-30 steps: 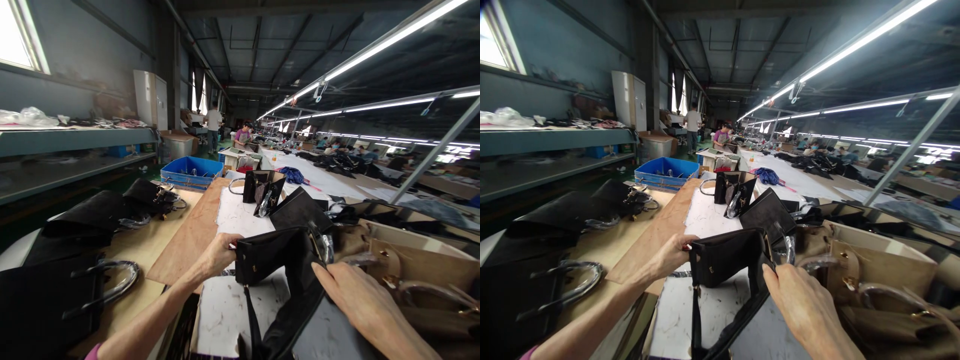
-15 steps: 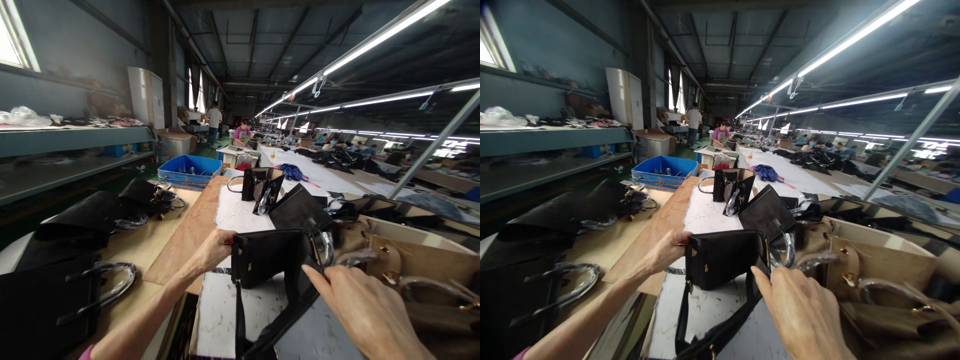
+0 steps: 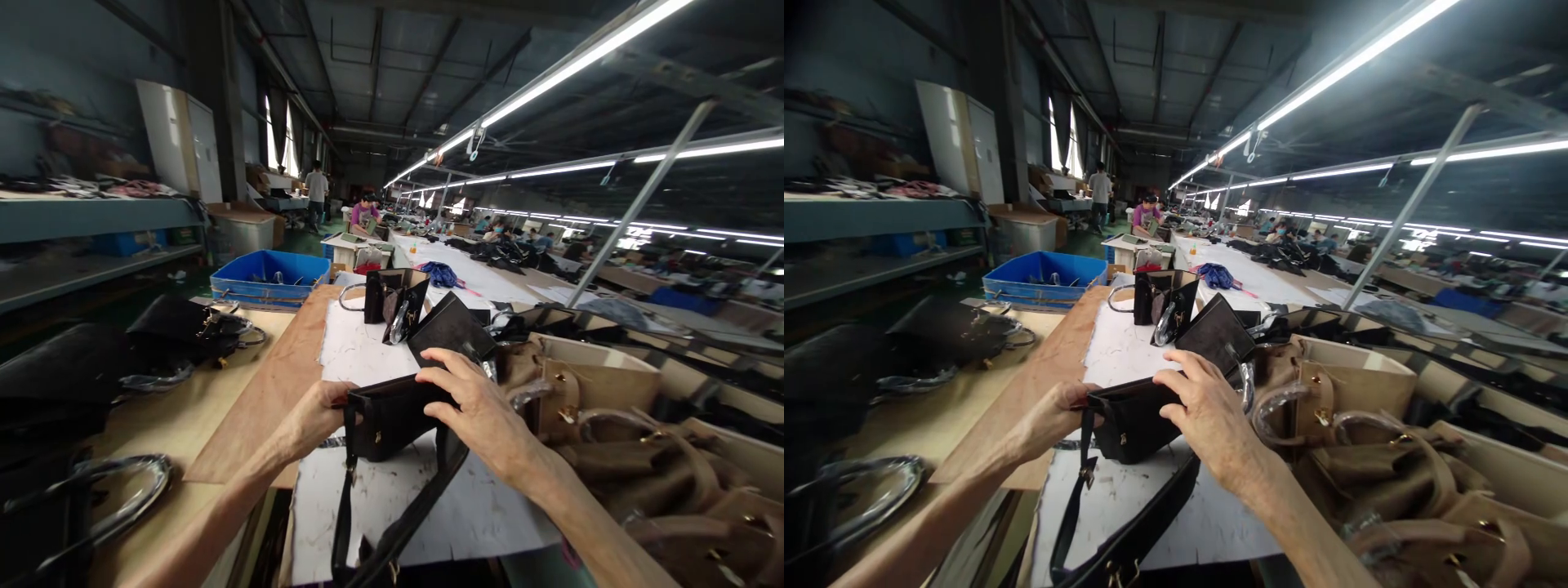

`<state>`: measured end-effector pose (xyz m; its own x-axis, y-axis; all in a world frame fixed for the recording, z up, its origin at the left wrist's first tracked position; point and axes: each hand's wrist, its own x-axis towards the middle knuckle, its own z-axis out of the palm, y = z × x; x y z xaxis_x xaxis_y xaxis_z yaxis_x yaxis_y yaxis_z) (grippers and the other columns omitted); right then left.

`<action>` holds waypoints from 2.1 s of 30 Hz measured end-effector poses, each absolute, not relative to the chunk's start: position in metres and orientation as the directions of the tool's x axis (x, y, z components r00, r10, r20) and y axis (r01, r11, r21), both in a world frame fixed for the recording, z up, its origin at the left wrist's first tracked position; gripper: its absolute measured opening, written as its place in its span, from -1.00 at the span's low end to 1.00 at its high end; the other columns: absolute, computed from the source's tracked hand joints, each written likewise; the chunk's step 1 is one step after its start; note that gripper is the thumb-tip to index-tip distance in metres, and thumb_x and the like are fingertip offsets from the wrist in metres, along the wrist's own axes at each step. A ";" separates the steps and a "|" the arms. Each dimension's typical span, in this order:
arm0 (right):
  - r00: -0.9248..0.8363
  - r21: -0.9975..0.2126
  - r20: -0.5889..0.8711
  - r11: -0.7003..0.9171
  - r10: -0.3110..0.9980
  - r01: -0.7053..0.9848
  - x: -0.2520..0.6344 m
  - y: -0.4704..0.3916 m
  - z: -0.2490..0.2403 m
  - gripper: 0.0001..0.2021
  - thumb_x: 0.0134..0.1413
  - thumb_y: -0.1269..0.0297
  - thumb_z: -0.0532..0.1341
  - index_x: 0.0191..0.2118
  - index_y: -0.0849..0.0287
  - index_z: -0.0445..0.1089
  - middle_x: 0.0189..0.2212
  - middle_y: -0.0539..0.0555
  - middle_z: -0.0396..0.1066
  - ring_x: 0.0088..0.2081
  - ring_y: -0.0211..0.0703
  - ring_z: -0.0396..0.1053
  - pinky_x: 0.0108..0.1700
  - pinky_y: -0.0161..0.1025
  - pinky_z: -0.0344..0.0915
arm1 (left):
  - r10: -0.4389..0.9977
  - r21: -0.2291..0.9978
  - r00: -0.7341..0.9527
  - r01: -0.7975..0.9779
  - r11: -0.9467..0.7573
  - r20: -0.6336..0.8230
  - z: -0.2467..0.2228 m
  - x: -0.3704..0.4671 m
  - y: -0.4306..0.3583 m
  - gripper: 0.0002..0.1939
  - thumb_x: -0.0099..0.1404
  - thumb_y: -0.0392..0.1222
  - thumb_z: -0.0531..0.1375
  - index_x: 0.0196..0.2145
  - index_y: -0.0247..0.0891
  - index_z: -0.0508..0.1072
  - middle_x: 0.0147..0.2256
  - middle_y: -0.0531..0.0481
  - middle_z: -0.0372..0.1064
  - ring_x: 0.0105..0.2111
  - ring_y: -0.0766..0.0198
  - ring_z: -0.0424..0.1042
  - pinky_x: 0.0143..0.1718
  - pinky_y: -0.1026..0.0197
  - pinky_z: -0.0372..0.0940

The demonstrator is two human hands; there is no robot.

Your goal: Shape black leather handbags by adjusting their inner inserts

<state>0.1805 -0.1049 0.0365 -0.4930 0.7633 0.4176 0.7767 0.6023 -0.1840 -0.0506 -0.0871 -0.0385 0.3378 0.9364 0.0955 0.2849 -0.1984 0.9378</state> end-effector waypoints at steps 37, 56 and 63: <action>-0.440 -0.276 0.400 0.564 0.804 0.778 0.172 -0.081 0.027 -0.81 0.00 0.42 0.18 -0.59 0.17 0.34 -0.34 -0.06 0.42 -0.27 -0.26 0.29 -0.10 -0.24 0.09 | 0.842 0.776 0.433 0.389 -0.497 0.322 -0.009 -0.043 -0.081 -0.83 0.17 -0.20 0.14 -0.41 -0.28 0.52 -0.49 0.09 0.32 -0.48 0.41 0.25 -0.45 0.36 0.07; -0.420 -0.246 0.412 0.542 0.809 0.803 0.175 -0.070 0.023 -0.81 0.03 0.43 0.13 -0.57 0.18 0.27 -0.34 -0.04 0.39 -0.27 -0.25 0.27 -0.16 -0.28 0.13 | 0.826 0.611 0.456 0.563 -0.556 0.331 0.002 -0.039 -0.066 -0.78 0.22 -0.21 0.07 -0.43 -0.29 0.49 -0.51 0.06 0.34 -0.50 0.39 0.24 -0.46 0.34 0.07; -0.423 -0.163 0.424 0.527 0.801 0.834 0.176 -0.069 0.021 -0.83 0.10 0.43 0.05 -0.49 0.18 0.27 -0.41 0.01 0.34 -0.27 -0.24 0.27 -0.17 -0.30 0.15 | 0.833 0.505 0.438 0.662 -0.553 0.338 0.007 -0.034 -0.071 -0.73 0.27 -0.23 0.00 -0.43 -0.30 0.47 -0.48 0.02 0.31 -0.47 0.37 0.25 -0.44 0.33 0.09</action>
<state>0.1763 -0.0688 0.0206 -0.4233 0.8009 0.4235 0.8338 0.5272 -0.1635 -0.0338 -0.0707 0.0066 0.4385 0.8330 0.3375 0.6621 -0.5533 0.5055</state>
